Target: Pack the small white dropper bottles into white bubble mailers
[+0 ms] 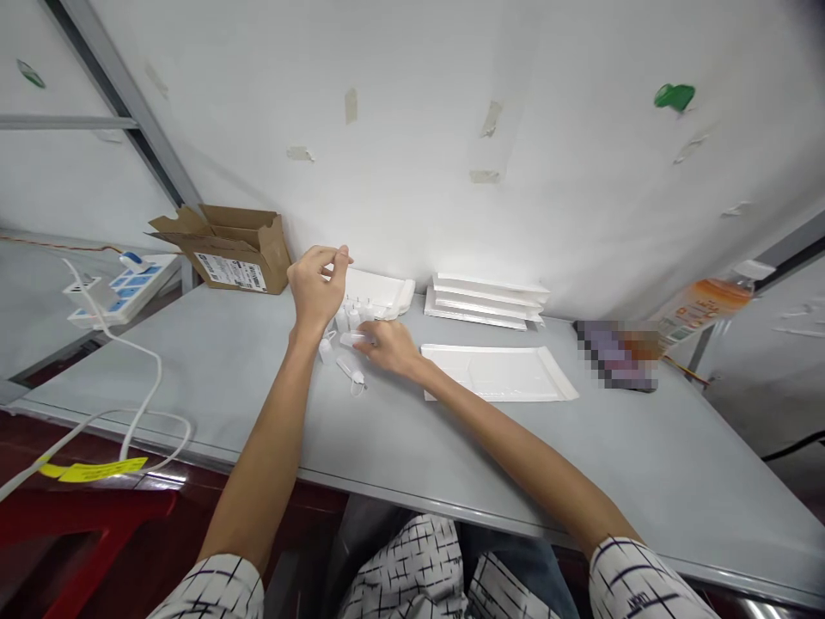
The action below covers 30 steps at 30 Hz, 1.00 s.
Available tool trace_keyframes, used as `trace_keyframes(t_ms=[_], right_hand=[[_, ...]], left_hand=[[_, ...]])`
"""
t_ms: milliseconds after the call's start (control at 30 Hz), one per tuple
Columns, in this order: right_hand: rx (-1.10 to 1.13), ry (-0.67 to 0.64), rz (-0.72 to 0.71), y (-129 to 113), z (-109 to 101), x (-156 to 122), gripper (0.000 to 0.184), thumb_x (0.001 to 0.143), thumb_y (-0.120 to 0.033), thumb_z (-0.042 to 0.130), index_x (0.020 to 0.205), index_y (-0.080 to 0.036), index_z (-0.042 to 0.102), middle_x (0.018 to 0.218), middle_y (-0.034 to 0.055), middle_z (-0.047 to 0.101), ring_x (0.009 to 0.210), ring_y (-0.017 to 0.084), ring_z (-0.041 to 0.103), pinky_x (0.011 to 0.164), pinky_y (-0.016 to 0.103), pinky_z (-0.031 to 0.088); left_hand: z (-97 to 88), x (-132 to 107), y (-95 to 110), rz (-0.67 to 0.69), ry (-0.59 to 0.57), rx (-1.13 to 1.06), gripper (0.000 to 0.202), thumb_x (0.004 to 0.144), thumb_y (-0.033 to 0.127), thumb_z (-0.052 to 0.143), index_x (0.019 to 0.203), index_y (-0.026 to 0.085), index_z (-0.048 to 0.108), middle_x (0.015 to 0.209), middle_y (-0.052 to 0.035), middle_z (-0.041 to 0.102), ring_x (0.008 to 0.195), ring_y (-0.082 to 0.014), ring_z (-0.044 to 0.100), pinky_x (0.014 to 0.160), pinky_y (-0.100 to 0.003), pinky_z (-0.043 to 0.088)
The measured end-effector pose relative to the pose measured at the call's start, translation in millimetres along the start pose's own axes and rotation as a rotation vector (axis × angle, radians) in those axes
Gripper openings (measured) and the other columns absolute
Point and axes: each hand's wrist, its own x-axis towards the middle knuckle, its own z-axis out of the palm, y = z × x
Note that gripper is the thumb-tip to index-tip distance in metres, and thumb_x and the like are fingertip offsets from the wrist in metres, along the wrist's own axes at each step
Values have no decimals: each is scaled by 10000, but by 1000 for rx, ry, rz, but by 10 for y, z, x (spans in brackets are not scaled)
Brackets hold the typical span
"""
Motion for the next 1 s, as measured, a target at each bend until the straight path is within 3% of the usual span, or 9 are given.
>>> trace_keyframes(t_ms=[133, 200, 367, 433, 533, 633, 833, 900, 1000], right_hand=[[298, 208, 51, 352, -360, -261, 185, 850, -314, 654, 935, -163, 719, 854, 29, 715, 785, 179, 618, 703, 277, 425], [423, 313, 95, 618, -609, -506, 240, 833, -384, 657, 912, -162, 707, 814, 20, 681, 746, 171, 598, 680, 279, 454], [365, 460, 304, 1409, -1136, -1350, 394, 771, -538, 661, 882, -162, 701, 781, 36, 626, 682, 175, 554, 558, 281, 480], [181, 492, 389, 1708, -1255, -1654, 397, 763, -533, 650, 862, -154, 714, 754, 42, 642, 661, 178, 557, 586, 291, 461], [43, 501, 507, 2036, -1352, -1930, 397, 768, -510, 613, 887, -151, 733, 763, 56, 683, 676, 200, 583, 621, 301, 431], [-78, 466, 565, 2168, -1369, -1997, 357, 785, -464, 594, 903, -164, 746, 784, 61, 706, 717, 212, 600, 631, 290, 393], [-225, 343, 556, 2108, -1302, -1958, 306, 859, -428, 556, 915, -193, 743, 834, 65, 723, 742, 200, 587, 630, 272, 326], [-237, 349, 529, 2055, -1312, -1965, 338, 887, -465, 526, 909, -198, 733, 805, 61, 696, 698, 186, 563, 618, 265, 313], [-288, 429, 513, 1931, -1364, -1979, 377, 910, -512, 502, 905, -199, 712, 793, 62, 653, 661, 171, 520, 594, 260, 278]], left_hand=[[33, -123, 309, 60, 83, -135, 411, 1023, 361, 387, 824, 187, 702, 910, -57, 705, 917, -174, 655, 760, -285, 516], [80, -244, 483, 133, 31, -184, 400, 1024, 330, 381, 830, 182, 698, 923, -66, 701, 926, -185, 652, 806, -314, 518], [347, -780, 891, 474, -500, -198, 294, 979, 294, 476, 857, 177, 717, 993, -87, 711, 978, -213, 642, 818, -332, 524], [502, -1029, 1016, 587, -738, -138, 313, 997, 338, 460, 1082, 175, 713, 1246, -129, 658, 1179, -261, 591, 972, -399, 486], [714, -1302, 1101, 636, -1021, -52, 552, 999, 526, 424, 1431, 190, 497, 1562, -154, 386, 1439, -319, 360, 1134, -501, 339], [809, -1385, 1052, 624, -1195, 5, 712, 947, 671, 416, 1499, 221, 397, 1607, -131, 308, 1492, -316, 262, 1190, -523, 224], [676, -1258, 911, 598, -1114, 6, 557, 989, 614, 363, 1225, 193, 642, 1310, -133, 599, 1229, -279, 539, 1078, -450, 369], [653, -1266, 908, 572, -1066, 24, 536, 983, 598, 391, 1203, 184, 652, 1208, -141, 612, 1129, -279, 565, 1013, -448, 417], [681, -1323, 920, 525, -1023, 46, 554, 950, 589, 478, 1302, 181, 608, 1305, -170, 564, 1213, -318, 516, 1028, -479, 412]])
